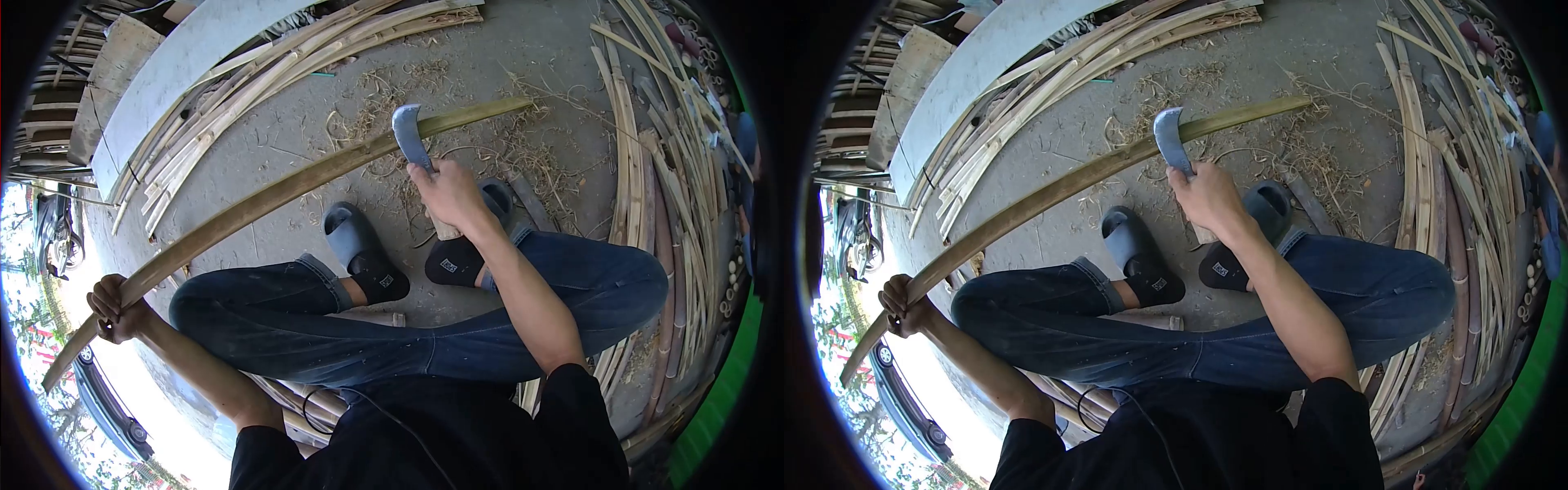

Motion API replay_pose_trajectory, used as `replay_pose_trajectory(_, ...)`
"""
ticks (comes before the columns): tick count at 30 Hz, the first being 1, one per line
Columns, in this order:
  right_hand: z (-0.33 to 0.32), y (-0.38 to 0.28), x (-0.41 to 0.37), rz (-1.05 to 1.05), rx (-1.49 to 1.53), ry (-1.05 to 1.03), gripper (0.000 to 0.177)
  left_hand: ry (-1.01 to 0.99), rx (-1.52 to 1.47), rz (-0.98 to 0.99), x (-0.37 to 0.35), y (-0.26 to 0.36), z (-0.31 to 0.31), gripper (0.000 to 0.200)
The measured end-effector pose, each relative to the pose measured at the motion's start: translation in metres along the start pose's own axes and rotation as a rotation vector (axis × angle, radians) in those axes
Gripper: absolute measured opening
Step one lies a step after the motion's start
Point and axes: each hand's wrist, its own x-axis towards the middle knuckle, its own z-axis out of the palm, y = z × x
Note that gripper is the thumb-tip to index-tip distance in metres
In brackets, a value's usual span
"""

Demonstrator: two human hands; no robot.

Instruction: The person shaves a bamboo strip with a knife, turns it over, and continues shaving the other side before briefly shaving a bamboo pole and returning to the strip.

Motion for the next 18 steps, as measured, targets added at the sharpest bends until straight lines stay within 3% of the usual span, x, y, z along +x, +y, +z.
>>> replay_pose_trajectory(4,-0.032,0.025,0.027,0.028,0.050,-0.073,0.045,-0.036,0.020,-0.023,-0.005,-0.010,0.003,0.019)
replay_pose_trajectory(6,-0.040,0.039,0.043,0.157,0.205,0.085,0.045,-0.083,0.037,-0.044,-0.007,-0.011,0.003,0.018)
replay_pose_trajectory(8,-0.034,0.043,0.049,0.163,0.223,0.083,0.044,-0.083,0.012,-0.056,-0.005,-0.012,0.001,0.018)
replay_pose_trajectory(12,0.002,-0.020,-0.009,-0.133,0.061,-0.227,0.042,-0.081,0.006,-0.066,-0.005,-0.019,0.006,0.017)
replay_pose_trajectory(14,-0.016,-0.025,-0.004,-0.032,0.117,-0.272,0.043,-0.062,0.027,-0.046,-0.005,-0.014,0.004,0.016)
replay_pose_trajectory(16,-0.032,0.003,0.026,0.055,0.080,-0.034,0.043,-0.078,0.031,-0.046,-0.005,-0.012,0.004,0.016)
replay_pose_trajectory(18,-0.041,0.019,0.035,0.133,0.107,-0.008,0.042,-0.057,0.011,-0.086,-0.012,-0.015,0.008,0.017)
